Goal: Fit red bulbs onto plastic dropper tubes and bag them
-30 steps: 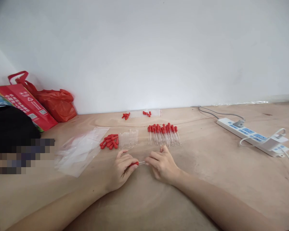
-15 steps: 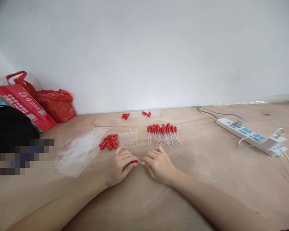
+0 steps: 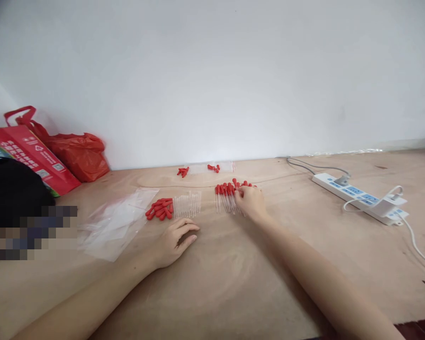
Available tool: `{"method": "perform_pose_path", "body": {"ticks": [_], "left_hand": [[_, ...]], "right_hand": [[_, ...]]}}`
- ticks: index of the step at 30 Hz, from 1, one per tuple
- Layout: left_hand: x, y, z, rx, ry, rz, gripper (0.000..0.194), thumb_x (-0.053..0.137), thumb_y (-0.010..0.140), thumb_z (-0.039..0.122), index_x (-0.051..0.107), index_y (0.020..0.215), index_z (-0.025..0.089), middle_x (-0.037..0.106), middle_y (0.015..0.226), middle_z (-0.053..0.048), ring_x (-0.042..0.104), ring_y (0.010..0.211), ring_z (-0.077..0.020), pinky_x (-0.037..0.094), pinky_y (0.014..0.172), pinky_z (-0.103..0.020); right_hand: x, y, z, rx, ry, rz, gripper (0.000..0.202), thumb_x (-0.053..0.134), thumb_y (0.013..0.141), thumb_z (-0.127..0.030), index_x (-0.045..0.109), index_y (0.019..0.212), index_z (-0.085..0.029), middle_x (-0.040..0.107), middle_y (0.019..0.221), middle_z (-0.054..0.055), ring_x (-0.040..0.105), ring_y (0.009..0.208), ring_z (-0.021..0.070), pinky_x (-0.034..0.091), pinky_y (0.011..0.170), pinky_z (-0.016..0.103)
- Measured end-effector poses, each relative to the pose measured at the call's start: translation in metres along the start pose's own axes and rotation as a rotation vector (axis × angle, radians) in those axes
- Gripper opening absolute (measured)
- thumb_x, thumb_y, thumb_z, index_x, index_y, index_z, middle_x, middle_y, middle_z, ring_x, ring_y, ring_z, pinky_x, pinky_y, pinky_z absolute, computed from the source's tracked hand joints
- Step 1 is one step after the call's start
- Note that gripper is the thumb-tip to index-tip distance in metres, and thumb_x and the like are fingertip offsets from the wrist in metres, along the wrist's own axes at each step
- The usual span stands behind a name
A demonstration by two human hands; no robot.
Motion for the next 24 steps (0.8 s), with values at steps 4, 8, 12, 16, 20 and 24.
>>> {"method": "perform_pose_path", "body": {"ticks": [4, 8, 12, 16, 20, 24], "left_hand": [[0.000, -0.001, 0.003, 0.021, -0.008, -0.012, 0.018, 0.046, 0.083, 0.020, 0.057, 0.097, 0.018, 0.057, 0.098, -0.007, 0.052, 0.093, -0.0197, 0.043, 0.083, -0.037], [0.001, -0.002, 0.002, 0.029, 0.007, -0.020, 0.019, 0.046, 0.083, 0.020, 0.057, 0.098, 0.018, 0.057, 0.099, -0.007, 0.052, 0.094, -0.0200, 0.043, 0.084, -0.037], [0.003, -0.002, 0.001, 0.037, 0.023, -0.018, 0.019, 0.046, 0.083, 0.021, 0.057, 0.098, 0.018, 0.057, 0.100, -0.007, 0.051, 0.095, -0.0198, 0.042, 0.083, -0.036], [0.002, -0.002, 0.005, 0.043, 0.076, 0.020, 0.017, 0.047, 0.082, 0.022, 0.059, 0.094, 0.020, 0.059, 0.095, -0.005, 0.052, 0.091, -0.0191, 0.040, 0.081, -0.035], [-0.031, -0.005, -0.010, -0.069, 0.251, 0.244, 0.015, 0.047, 0.081, 0.022, 0.061, 0.078, 0.020, 0.062, 0.082, -0.003, 0.054, 0.081, -0.0194, 0.036, 0.075, -0.036], [-0.083, -0.019, -0.058, -0.363, 0.436, 0.467, 0.014, 0.050, 0.079, 0.026, 0.061, 0.072, 0.018, 0.060, 0.077, -0.005, 0.053, 0.082, -0.0236, 0.036, 0.072, -0.036]], "right_hand": [[0.016, 0.015, 0.005, 0.050, -0.117, -0.009, 0.026, 0.043, 0.079, -0.029, 0.064, 0.092, -0.019, 0.067, 0.083, 0.007, 0.058, 0.086, 0.0210, 0.034, 0.072, 0.028], [0.026, 0.015, 0.007, 0.058, -0.168, -0.030, 0.027, 0.043, 0.079, -0.029, 0.061, 0.095, -0.016, 0.066, 0.083, 0.010, 0.058, 0.086, 0.0231, 0.034, 0.074, 0.031], [0.021, 0.012, -0.001, 0.042, -0.177, 0.005, 0.026, 0.044, 0.080, -0.031, 0.059, 0.093, -0.015, 0.065, 0.086, 0.011, 0.057, 0.087, 0.0237, 0.034, 0.076, 0.033], [0.025, 0.006, -0.044, -0.089, -0.124, 0.005, 0.023, 0.041, 0.081, -0.028, 0.061, 0.084, -0.016, 0.065, 0.084, 0.009, 0.058, 0.086, 0.0215, 0.035, 0.079, 0.033], [0.060, 0.001, -0.076, -0.028, -0.030, -0.221, 0.022, 0.045, 0.077, -0.027, 0.063, 0.084, -0.016, 0.065, 0.090, 0.011, 0.058, 0.089, 0.0222, 0.040, 0.071, 0.030], [0.082, 0.005, -0.086, 0.082, -0.006, -0.310, 0.024, 0.048, 0.074, -0.028, 0.064, 0.086, -0.013, 0.064, 0.091, 0.015, 0.061, 0.084, 0.0248, 0.044, 0.065, 0.032]]}}
Point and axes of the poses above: each hand's wrist, its own y-axis towards the middle knuckle, its own x-axis out of the palm, z = x × y, the point moved 10 cm from there along y, towards the middle knuckle
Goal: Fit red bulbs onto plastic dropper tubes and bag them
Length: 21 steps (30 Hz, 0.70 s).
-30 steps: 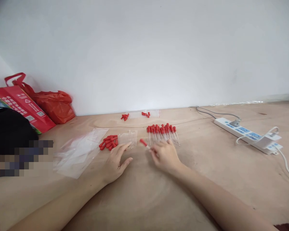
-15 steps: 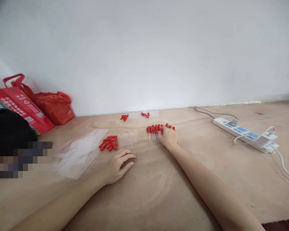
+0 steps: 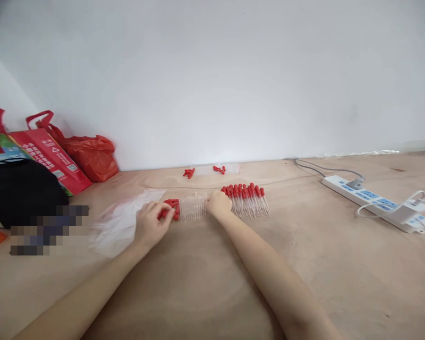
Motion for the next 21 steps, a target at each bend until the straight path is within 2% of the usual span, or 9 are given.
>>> {"method": "perform_pose_path", "body": {"ticks": [2, 4, 7, 10, 14, 18, 21], "left_hand": [[-0.002, 0.007, -0.028, -0.112, 0.072, -0.010, 0.014, 0.052, 0.077, 0.029, 0.061, 0.073, 0.019, 0.060, 0.078, -0.006, 0.052, 0.082, -0.0253, 0.036, 0.070, -0.036], [0.002, 0.011, -0.038, -0.115, 0.099, -0.061, 0.015, 0.054, 0.076, 0.033, 0.062, 0.075, 0.021, 0.060, 0.082, -0.005, 0.051, 0.085, -0.0254, 0.035, 0.071, -0.037], [0.012, 0.010, -0.031, -0.042, 0.115, -0.131, 0.018, 0.055, 0.076, 0.037, 0.064, 0.083, 0.024, 0.059, 0.091, -0.004, 0.049, 0.091, -0.0254, 0.035, 0.075, -0.037], [0.020, 0.007, -0.024, -0.030, 0.131, -0.163, 0.024, 0.056, 0.075, 0.041, 0.064, 0.090, 0.025, 0.057, 0.097, -0.005, 0.047, 0.095, -0.0262, 0.034, 0.078, -0.039], [0.028, 0.006, -0.023, -0.035, 0.127, -0.201, 0.030, 0.060, 0.069, 0.048, 0.064, 0.086, 0.024, 0.056, 0.097, -0.006, 0.046, 0.095, -0.0275, 0.034, 0.079, -0.040], [0.028, 0.006, -0.024, -0.051, 0.091, -0.211, 0.026, 0.062, 0.069, 0.045, 0.062, 0.084, 0.024, 0.057, 0.097, -0.005, 0.046, 0.096, -0.0270, 0.034, 0.079, -0.040], [0.027, 0.004, -0.019, -0.023, 0.037, -0.221, 0.023, 0.062, 0.069, 0.039, 0.058, 0.083, 0.022, 0.059, 0.096, -0.005, 0.047, 0.095, -0.0272, 0.032, 0.079, -0.040]], "right_hand": [[0.005, 0.005, -0.001, 0.026, 0.017, -0.018, 0.027, 0.050, 0.073, -0.029, 0.063, 0.090, -0.012, 0.063, 0.094, 0.016, 0.061, 0.085, 0.0260, 0.045, 0.065, 0.033], [0.009, 0.008, -0.002, 0.046, 0.033, -0.036, 0.030, 0.052, 0.072, -0.030, 0.062, 0.094, -0.011, 0.062, 0.096, 0.017, 0.060, 0.088, 0.0272, 0.046, 0.067, 0.034], [0.014, 0.012, -0.003, 0.064, 0.053, -0.057, 0.033, 0.054, 0.070, -0.030, 0.061, 0.095, -0.010, 0.062, 0.097, 0.018, 0.060, 0.089, 0.0277, 0.047, 0.067, 0.034], [0.016, 0.013, -0.003, 0.071, 0.067, -0.071, 0.033, 0.054, 0.069, -0.027, 0.061, 0.097, -0.010, 0.062, 0.097, 0.018, 0.060, 0.089, 0.0273, 0.047, 0.067, 0.034], [0.017, 0.013, -0.001, 0.074, 0.085, -0.075, 0.032, 0.053, 0.069, -0.027, 0.061, 0.096, -0.011, 0.062, 0.097, 0.018, 0.060, 0.089, 0.0279, 0.047, 0.067, 0.035], [0.016, 0.013, -0.002, 0.058, 0.110, -0.064, 0.026, 0.052, 0.070, -0.027, 0.063, 0.087, -0.012, 0.064, 0.092, 0.016, 0.060, 0.086, 0.0275, 0.046, 0.064, 0.033], [0.010, 0.011, -0.005, 0.004, 0.145, -0.047, 0.021, 0.047, 0.073, -0.027, 0.062, 0.074, -0.012, 0.065, 0.081, 0.014, 0.061, 0.077, 0.0239, 0.044, 0.061, 0.030]]}}
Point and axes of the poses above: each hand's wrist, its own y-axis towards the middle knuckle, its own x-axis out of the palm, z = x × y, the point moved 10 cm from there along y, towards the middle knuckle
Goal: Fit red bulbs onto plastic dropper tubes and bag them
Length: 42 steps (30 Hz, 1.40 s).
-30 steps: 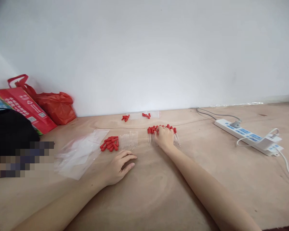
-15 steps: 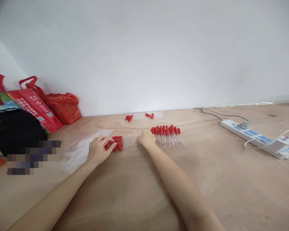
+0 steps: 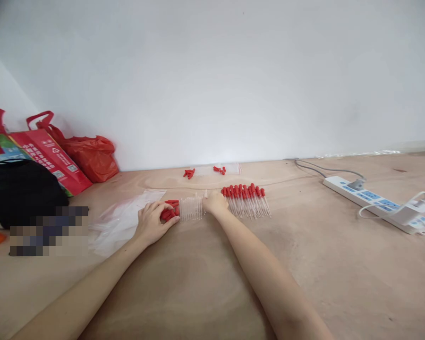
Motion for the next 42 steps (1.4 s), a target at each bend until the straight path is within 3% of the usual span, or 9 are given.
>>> {"method": "perform_pose_path", "body": {"ticks": [6, 9, 12, 17, 20, 24, 29, 35, 42], "left_hand": [[-0.009, -0.007, 0.022, 0.139, -0.144, 0.057, 0.002, 0.048, 0.079, 0.021, 0.049, 0.079, 0.020, 0.063, 0.083, -0.002, 0.055, 0.083, -0.0209, 0.030, 0.083, -0.044], [-0.015, -0.015, 0.044, 0.264, -0.264, 0.091, 0.004, 0.044, 0.082, 0.020, 0.047, 0.084, 0.019, 0.061, 0.081, -0.002, 0.057, 0.079, -0.0177, 0.039, 0.078, -0.035], [-0.007, -0.027, 0.071, 0.381, -0.342, 0.011, 0.012, 0.047, 0.081, 0.021, 0.046, 0.092, 0.019, 0.060, 0.078, -0.002, 0.057, 0.075, -0.0159, 0.044, 0.067, -0.027], [0.014, -0.042, 0.104, 0.508, -0.408, -0.118, 0.013, 0.051, 0.082, 0.020, 0.053, 0.095, 0.018, 0.059, 0.089, -0.004, 0.057, 0.083, -0.0159, 0.046, 0.073, -0.027], [0.022, -0.041, 0.103, 0.487, -0.435, -0.145, 0.013, 0.048, 0.084, 0.021, 0.059, 0.088, 0.018, 0.055, 0.101, -0.007, 0.058, 0.082, -0.0141, 0.046, 0.074, -0.027], [0.015, -0.039, 0.100, 0.463, -0.424, -0.076, 0.015, 0.046, 0.085, 0.025, 0.060, 0.082, 0.019, 0.058, 0.098, -0.006, 0.055, 0.090, -0.0176, 0.042, 0.081, -0.033], [0.011, -0.041, 0.106, 0.450, -0.379, -0.086, 0.014, 0.041, 0.089, 0.026, 0.053, 0.084, 0.020, 0.064, 0.080, 0.002, 0.059, 0.078, -0.0135, 0.020, 0.100, -0.045], [0.008, -0.044, 0.114, 0.497, -0.386, -0.079, 0.013, 0.042, 0.089, 0.025, 0.054, 0.092, 0.021, 0.066, 0.087, 0.003, 0.060, 0.084, -0.0127, 0.007, 0.103, -0.045], [0.006, -0.049, 0.117, 0.583, -0.407, -0.018, 0.016, 0.043, 0.088, 0.022, 0.059, 0.089, 0.022, 0.068, 0.083, 0.001, 0.060, 0.088, -0.0141, 0.011, 0.102, -0.043]], "right_hand": [[-0.031, -0.025, 0.007, -0.210, 0.087, 0.089, 0.015, 0.041, 0.080, -0.023, 0.052, 0.074, -0.015, 0.062, 0.076, 0.006, 0.057, 0.073, 0.0144, 0.040, 0.064, 0.022], [-0.046, -0.052, 0.016, -0.451, 0.179, 0.122, 0.011, 0.038, 0.083, -0.024, 0.047, 0.080, -0.016, 0.058, 0.068, 0.003, 0.053, 0.061, 0.0129, 0.039, 0.059, 0.023], [-0.056, -0.082, 0.030, -0.652, 0.191, 0.151, 0.013, 0.037, 0.084, -0.020, 0.047, 0.091, -0.016, 0.059, 0.074, 0.004, 0.054, 0.064, 0.0137, 0.041, 0.059, 0.025], [-0.058, -0.114, 0.043, -0.823, -0.018, 0.169, 0.029, 0.033, 0.086, -0.017, 0.049, 0.111, -0.016, 0.059, 0.082, 0.007, 0.054, 0.071, 0.0158, 0.041, 0.065, 0.030], [-0.057, -0.120, 0.041, -0.857, -0.047, 0.154, 0.026, 0.034, 0.086, -0.017, 0.053, 0.103, -0.016, 0.059, 0.081, 0.006, 0.054, 0.070, 0.0149, 0.038, 0.066, 0.030], [-0.059, -0.123, 0.035, -0.822, 0.019, 0.187, 0.020, 0.039, 0.086, -0.020, 0.057, 0.097, -0.019, 0.061, 0.080, 0.004, 0.053, 0.067, 0.0121, 0.034, 0.070, 0.031], [-0.054, -0.135, 0.022, -0.862, 0.003, 0.225, 0.018, 0.042, 0.086, -0.020, 0.059, 0.094, -0.020, 0.064, 0.083, 0.002, 0.055, 0.074, 0.0125, 0.028, 0.077, 0.033], [-0.053, -0.145, 0.013, -0.943, -0.052, 0.287, 0.018, 0.044, 0.085, -0.019, 0.060, 0.091, -0.021, 0.064, 0.078, 0.001, 0.054, 0.071, 0.0115, 0.023, 0.082, 0.035], [-0.054, -0.149, 0.010, -0.993, -0.069, 0.324, 0.018, 0.045, 0.084, -0.019, 0.061, 0.091, -0.021, 0.062, 0.073, -0.001, 0.053, 0.066, 0.0098, 0.023, 0.080, 0.034]]}}
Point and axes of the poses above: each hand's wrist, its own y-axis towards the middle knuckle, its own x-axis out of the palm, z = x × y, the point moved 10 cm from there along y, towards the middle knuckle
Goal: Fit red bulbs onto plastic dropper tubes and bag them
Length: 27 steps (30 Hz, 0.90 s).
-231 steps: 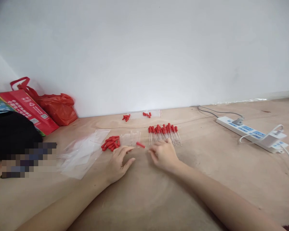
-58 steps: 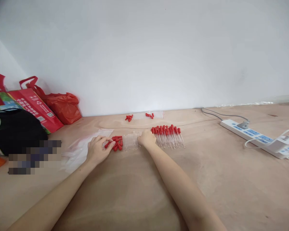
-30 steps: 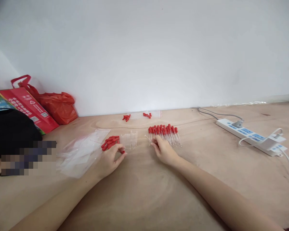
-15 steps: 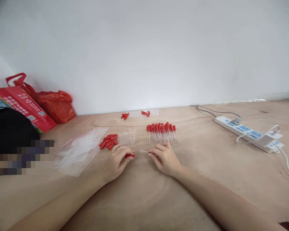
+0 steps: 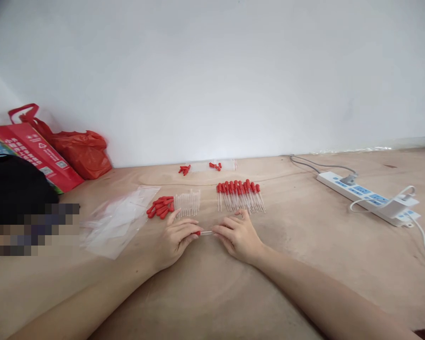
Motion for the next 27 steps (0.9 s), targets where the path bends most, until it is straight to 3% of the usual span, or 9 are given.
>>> {"method": "perform_pose_path", "body": {"ticks": [8, 20, 27], "left_hand": [[-0.001, -0.002, 0.015, 0.118, -0.039, 0.036, 0.018, 0.044, 0.088, 0.022, 0.060, 0.079, 0.021, 0.067, 0.070, 0.004, 0.062, 0.074, -0.0120, 0.012, 0.101, -0.043], [-0.006, -0.001, 0.019, 0.133, -0.033, 0.090, 0.012, 0.050, 0.084, 0.021, 0.057, 0.074, 0.018, 0.065, 0.066, 0.003, 0.060, 0.067, -0.0111, 0.019, 0.099, -0.043], [-0.003, -0.002, 0.022, 0.146, -0.023, 0.056, 0.013, 0.047, 0.084, 0.021, 0.055, 0.074, 0.017, 0.064, 0.068, 0.002, 0.059, 0.069, -0.0115, 0.021, 0.098, -0.042]], "right_hand": [[-0.001, 0.001, -0.009, -0.119, -0.067, 0.029, 0.020, 0.045, 0.084, -0.018, 0.063, 0.087, -0.022, 0.059, 0.066, -0.002, 0.049, 0.059, 0.0074, 0.022, 0.080, 0.034], [-0.002, 0.001, -0.023, -0.176, -0.130, 0.043, 0.021, 0.041, 0.082, -0.016, 0.061, 0.077, -0.016, 0.050, 0.057, -0.002, 0.040, 0.054, 0.0084, 0.022, 0.071, 0.031], [0.007, 0.003, -0.028, -0.175, -0.111, -0.006, 0.025, 0.036, 0.082, -0.013, 0.058, 0.069, -0.015, 0.048, 0.058, -0.002, 0.036, 0.053, 0.0088, 0.020, 0.066, 0.030]]}}
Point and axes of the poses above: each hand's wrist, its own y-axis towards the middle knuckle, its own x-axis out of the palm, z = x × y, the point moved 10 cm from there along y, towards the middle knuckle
